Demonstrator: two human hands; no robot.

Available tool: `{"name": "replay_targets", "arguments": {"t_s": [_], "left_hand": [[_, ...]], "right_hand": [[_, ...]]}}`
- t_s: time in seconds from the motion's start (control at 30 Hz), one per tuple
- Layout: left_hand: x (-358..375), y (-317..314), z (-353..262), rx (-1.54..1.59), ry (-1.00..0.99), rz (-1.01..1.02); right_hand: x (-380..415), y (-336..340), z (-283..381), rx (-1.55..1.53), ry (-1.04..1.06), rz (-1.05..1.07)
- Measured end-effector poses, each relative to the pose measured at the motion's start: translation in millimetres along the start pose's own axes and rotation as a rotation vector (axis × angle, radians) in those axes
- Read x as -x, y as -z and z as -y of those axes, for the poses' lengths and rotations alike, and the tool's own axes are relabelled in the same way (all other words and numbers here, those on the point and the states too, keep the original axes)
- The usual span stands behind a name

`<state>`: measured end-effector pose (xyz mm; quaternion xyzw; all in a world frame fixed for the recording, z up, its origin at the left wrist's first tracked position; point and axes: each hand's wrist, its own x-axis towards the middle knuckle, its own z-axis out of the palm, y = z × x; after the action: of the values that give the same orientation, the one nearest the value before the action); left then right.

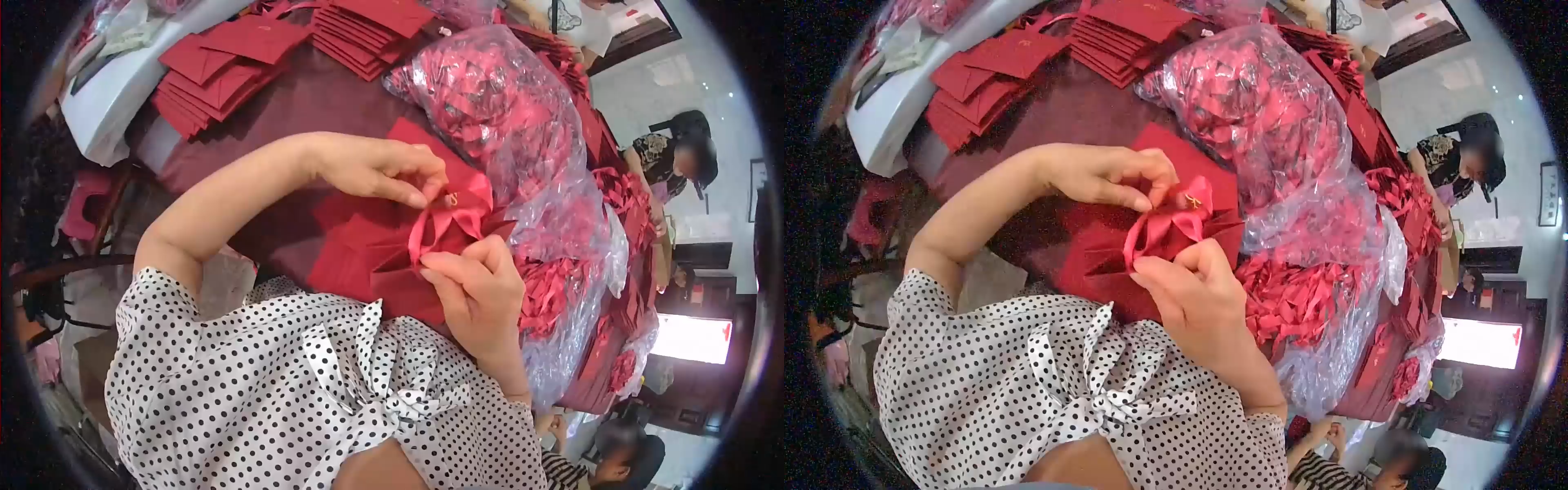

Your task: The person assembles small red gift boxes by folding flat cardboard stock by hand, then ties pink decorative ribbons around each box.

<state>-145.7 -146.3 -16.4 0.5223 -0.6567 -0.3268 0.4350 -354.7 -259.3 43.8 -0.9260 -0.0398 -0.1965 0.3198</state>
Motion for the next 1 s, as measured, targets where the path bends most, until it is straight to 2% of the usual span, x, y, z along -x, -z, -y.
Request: {"name": "replay_targets", "arguments": {"t_s": [0.07, 0.1, 0.17, 0.3, 0.37, 0.4, 0.5, 0.57, 0.6, 0.63, 0.67, 0.7, 0.73, 0.8, 0.83, 0.9, 0.97, 1.0], "left_hand": [[-2.8, -1.4, 1.6, -0.013, -0.09, -0.014], [-4.4, -3.5, 2.9, 0.136, -0.039, 0.019], [-10.4, -11.0, 11.6, 0.285, -0.108, 0.075], [-11.1, -17.6, 2.7, 0.479, -0.03, 0.08], [-4.2, -6.2, -11.0, 0.244, -0.024, -0.069], [2.7, 5.1, -9.1, 0.005, -0.077, -0.131], [30.3, 22.2, -15.7, 0.078, 0.097, -0.262], [41.3, 24.0, -13.5, 0.044, 0.086, -0.339], [44.5, 25.9, -13.3, -0.108, 0.095, -0.34], [43.9, 24.2, -15.2, -0.108, 0.096, -0.33], [44.2, 20.6, -18.2, 0.017, 0.096, -0.416], [45.0, 18.9, -20.4, 0.141, 0.096, -0.503], [45.8, 16.8, -13.6, 0.092, 0.036, -0.56], [47.8, 12.6, -19.1, 0.44, 0.016, -0.641], [43.1, 4.8, -13.1, 0.525, -0.054, -0.838], [35.9, 1.9, -17.6, 0.621, -0.13, -1.064], [44.8, -4.0, -13.2, 0.737, -0.187, -0.953], [46.7, -10.3, -13.8, 0.813, -0.232, -0.892]], "right_hand": [[2.2, 2.1, -1.5, -0.026, 0.015, 0.005], [2.3, 2.0, -1.8, -0.032, 0.023, 0.001], [1.8, 1.5, -1.8, -0.048, 0.029, 0.0], [3.9, 3.2, -1.6, -0.057, 0.014, -0.019], [7.7, 7.5, -1.1, -0.03, -0.012, -0.013], [8.7, 9.5, -1.5, 0.032, 0.001, -0.033], [11.8, 12.7, -4.5, 0.103, 0.007, -0.07], [11.6, 9.6, -5.0, 0.085, -0.034, -0.084], [7.3, 7.4, -6.7, 0.042, 0.037, -0.044], [1.5, 5.1, -8.7, -0.002, 0.112, -0.002], [-5.0, 1.6, -11.3, 0.021, 0.23, -0.052], [-6.8, 0.8, -12.1, 0.018, 0.23, -0.055], [-8.8, 0.8, -12.8, 0.017, 0.256, -0.043], [-11.6, 0.9, -10.8, 0.009, 0.252, -0.063], [-15.6, 3.4, -8.7, 0.053, 0.266, -0.103], [-27.3, 7.8, 1.2, 0.123, 0.278, -0.231], [-48.3, 4.9, -5.9, 0.185, 0.363, -0.36], [-59.6, 2.6, -8.1, 0.193, 0.309, -0.355]]}}
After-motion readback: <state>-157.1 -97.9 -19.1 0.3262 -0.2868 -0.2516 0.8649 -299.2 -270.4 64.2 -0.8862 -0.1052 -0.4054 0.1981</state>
